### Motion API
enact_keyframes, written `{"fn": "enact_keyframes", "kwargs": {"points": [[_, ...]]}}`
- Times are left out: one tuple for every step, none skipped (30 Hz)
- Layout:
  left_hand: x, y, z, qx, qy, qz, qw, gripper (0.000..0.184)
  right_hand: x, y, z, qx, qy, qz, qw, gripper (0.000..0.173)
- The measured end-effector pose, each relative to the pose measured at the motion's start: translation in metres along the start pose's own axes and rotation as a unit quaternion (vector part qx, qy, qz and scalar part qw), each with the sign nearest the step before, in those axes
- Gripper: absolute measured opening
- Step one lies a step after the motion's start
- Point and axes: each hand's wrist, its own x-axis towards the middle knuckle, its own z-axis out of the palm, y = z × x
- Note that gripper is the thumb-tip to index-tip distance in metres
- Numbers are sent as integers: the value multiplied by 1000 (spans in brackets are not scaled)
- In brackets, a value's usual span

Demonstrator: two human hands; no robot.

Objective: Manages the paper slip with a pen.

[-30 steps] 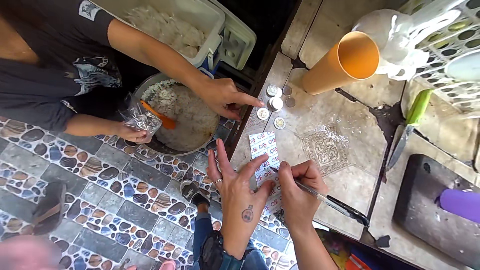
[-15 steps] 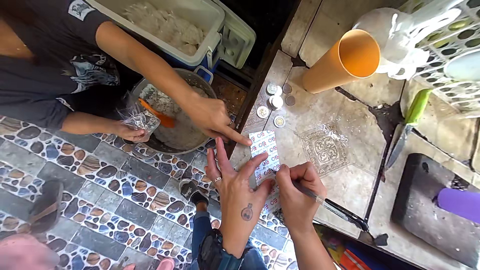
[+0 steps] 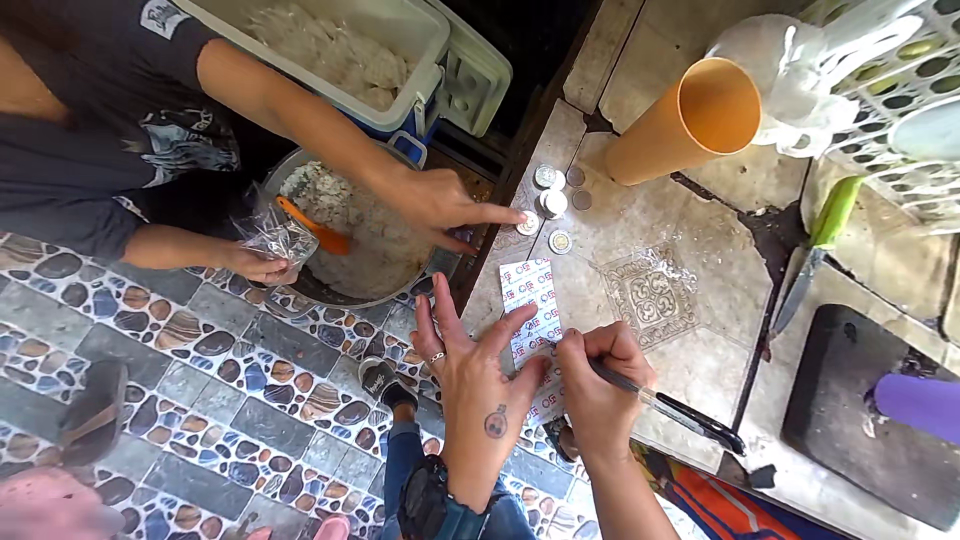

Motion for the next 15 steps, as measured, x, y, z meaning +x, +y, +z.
{"fn": "enact_keyframes", "kwargs": {"points": [[0,0,0,0,1,0,1000,48,0,0,0,0,-1,-2,1000,26],[0,0,0,0,1,-1,1000,47,0,1,0,1,-3,-3,1000,26],[0,0,0,1,-1,-2,1000,46,0,0,-1,2,-7,-3,1000,26],[0,0,0,0,-4,-5,1000,46,-1,0,-2,4,-12,0,1000,26],[0,0,0,0,-6,-6,1000,46,-1,0,-2,10,-16,2,1000,27],[0,0,0,-1,-6,-5,1000,47,-1,0,-3,17,-16,5,1000,27],[-1,0,0,-2,-6,-4,1000,47,-1,0,-3,28,-12,7,1000,26],[0,0,0,0,-7,-2,1000,47,0,-1,-3,39,-9,9,999,26],[0,-1,0,-1,-5,0,1000,48,2,-2,-4,47,-5,11,999,26],[0,-1,1,-1,-4,1,1000,49,4,-2,-4,47,-3,14,999,26],[-1,-1,1,-1,-4,0,1000,49,5,-2,-5,43,-3,18,999,26],[-1,-1,0,-2,-5,-3,1000,48,6,-1,-5,39,-4,20,999,27],[-1,0,0,-2,-7,-5,1000,48,7,-1,-5,35,-6,21,999,27],[0,1,0,-3,-9,-8,1000,48,8,-1,-5,31,-8,19,999,27],[0,1,0,-2,-10,-9,1000,48,8,0,-5,28,-8,15,999,28]]}}
